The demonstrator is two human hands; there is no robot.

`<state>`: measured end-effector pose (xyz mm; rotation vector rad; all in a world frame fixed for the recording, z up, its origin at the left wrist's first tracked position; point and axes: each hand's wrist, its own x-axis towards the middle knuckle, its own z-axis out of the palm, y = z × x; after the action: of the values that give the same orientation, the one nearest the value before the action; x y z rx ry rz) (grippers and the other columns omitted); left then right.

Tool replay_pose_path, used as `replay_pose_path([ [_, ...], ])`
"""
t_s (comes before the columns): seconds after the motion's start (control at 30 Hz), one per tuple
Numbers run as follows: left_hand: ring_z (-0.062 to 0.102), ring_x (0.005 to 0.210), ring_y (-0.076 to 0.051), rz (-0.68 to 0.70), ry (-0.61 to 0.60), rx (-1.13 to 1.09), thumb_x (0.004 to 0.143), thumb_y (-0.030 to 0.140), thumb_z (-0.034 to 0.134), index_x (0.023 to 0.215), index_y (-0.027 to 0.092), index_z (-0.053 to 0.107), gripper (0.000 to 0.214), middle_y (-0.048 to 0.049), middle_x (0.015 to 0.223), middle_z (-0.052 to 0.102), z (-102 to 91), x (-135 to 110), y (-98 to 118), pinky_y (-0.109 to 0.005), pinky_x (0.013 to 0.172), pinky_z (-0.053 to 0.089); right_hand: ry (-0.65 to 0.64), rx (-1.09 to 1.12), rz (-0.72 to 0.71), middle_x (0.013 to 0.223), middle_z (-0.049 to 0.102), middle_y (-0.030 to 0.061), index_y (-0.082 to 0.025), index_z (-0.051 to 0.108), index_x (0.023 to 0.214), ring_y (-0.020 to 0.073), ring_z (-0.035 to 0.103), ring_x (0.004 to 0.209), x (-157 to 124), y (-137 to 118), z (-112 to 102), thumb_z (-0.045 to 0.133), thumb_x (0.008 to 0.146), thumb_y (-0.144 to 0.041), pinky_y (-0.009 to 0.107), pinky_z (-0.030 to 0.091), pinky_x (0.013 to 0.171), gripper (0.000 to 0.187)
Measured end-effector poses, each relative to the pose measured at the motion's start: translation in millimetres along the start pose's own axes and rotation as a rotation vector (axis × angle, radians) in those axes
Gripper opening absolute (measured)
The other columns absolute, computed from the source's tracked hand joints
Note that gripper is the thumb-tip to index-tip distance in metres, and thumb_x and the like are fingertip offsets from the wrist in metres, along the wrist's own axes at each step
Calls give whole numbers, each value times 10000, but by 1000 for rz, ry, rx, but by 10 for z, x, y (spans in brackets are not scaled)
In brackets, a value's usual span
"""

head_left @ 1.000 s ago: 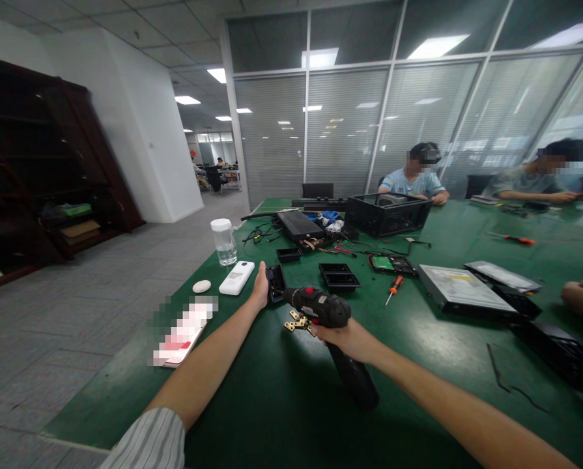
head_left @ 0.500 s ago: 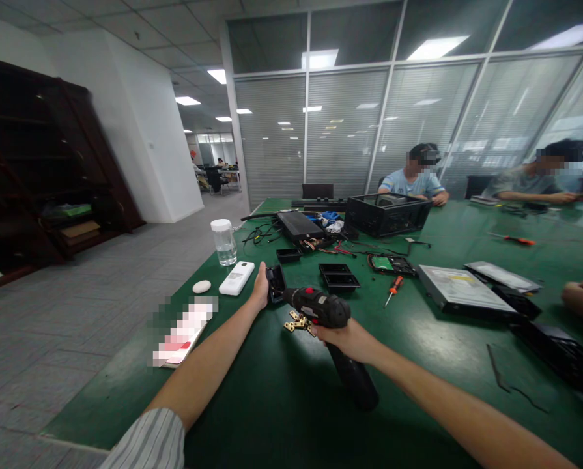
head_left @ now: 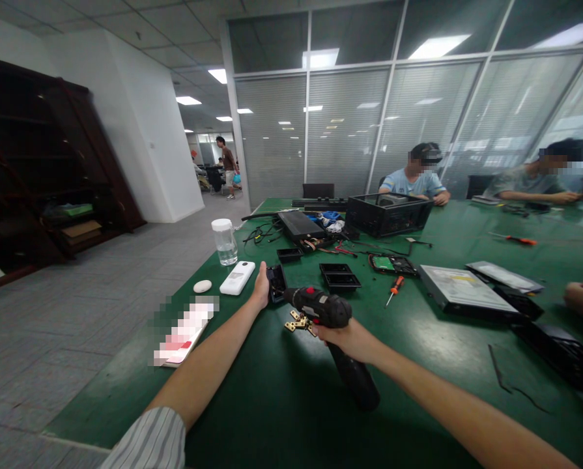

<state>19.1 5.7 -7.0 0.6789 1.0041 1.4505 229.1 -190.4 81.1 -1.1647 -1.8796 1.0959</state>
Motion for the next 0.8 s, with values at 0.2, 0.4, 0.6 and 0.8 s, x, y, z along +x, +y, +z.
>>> replay_pose_path([
  [0.2,654,730,-189,35,-14,16,791,681,504,947,161,662,565,-39,754,673,-2,6,-3,-299,732,506,17,0,-5,876,652,27,-185,627,1125,212,575,884,11,29,6,623,800,-379,326,467,775,378],
  [0.4,659,742,-195,43,-19,19,800,680,494,926,155,661,565,-39,748,673,6,-15,6,-305,728,508,-3,10,-15,864,647,27,-185,621,1129,208,575,861,1,-10,5,607,808,-359,327,464,772,365],
  [0.6,659,748,-202,36,-26,15,790,691,494,933,160,658,574,-44,754,672,-4,4,-8,-310,726,510,8,-3,-11,840,642,23,-174,620,1116,200,567,817,7,-2,12,603,805,-378,327,458,748,372],
  [0.8,663,772,-204,18,-20,15,783,694,498,908,159,650,571,-55,796,685,-7,14,-7,-315,754,510,9,-13,4,830,641,18,-166,627,1102,186,561,784,9,17,2,609,806,-387,311,451,730,370],
])
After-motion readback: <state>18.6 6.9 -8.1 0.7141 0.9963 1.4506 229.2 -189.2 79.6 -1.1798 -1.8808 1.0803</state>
